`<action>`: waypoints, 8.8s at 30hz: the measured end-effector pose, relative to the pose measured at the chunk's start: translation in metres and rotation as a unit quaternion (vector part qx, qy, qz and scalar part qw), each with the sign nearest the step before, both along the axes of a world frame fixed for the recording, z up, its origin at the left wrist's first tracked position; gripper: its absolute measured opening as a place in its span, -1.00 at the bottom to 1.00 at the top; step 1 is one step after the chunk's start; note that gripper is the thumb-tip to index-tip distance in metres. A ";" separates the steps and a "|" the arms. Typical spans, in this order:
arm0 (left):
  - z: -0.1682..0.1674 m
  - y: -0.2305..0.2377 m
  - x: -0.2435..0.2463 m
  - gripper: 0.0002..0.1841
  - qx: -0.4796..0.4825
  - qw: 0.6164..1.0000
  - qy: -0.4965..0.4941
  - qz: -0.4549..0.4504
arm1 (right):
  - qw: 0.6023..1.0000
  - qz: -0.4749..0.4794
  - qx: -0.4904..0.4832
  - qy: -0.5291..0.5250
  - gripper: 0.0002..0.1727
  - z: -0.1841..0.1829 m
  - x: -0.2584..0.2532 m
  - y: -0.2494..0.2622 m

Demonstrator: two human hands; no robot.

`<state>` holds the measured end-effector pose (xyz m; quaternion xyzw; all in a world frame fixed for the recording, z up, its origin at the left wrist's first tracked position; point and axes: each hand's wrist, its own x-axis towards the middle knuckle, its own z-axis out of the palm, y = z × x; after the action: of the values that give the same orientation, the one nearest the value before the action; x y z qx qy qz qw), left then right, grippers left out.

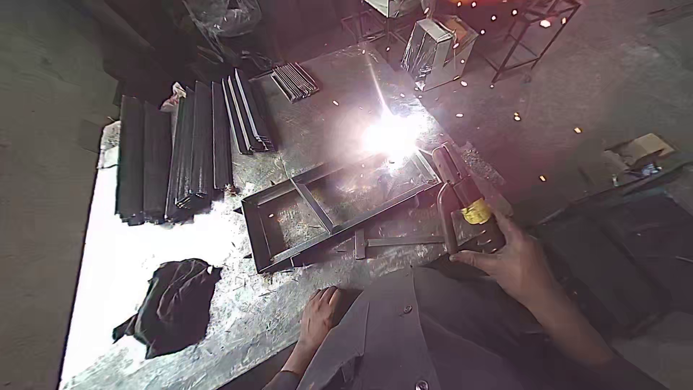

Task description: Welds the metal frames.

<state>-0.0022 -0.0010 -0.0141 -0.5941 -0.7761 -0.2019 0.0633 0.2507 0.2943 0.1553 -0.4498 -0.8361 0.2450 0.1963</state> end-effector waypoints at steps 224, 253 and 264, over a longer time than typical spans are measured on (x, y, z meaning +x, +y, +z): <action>0.004 0.003 0.001 -0.65 0.018 1.000 0.007 0.002 | 0.995 0.032 0.066 -0.061 0.25 -0.054 -0.010 0.012; 0.000 0.002 0.003 -0.66 0.045 0.999 0.012 0.013 | 0.974 0.075 0.190 -0.097 0.16 -0.051 0.007 0.028; 0.000 0.002 0.003 -0.67 0.027 0.999 0.016 0.018 | 0.973 0.071 0.186 -0.119 0.14 -0.053 0.003 0.031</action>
<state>0.0013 0.0010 -0.0138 -0.5810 -0.7800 -0.2120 0.0958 0.2537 0.3257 0.1019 -0.3706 -0.9142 0.0432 0.1581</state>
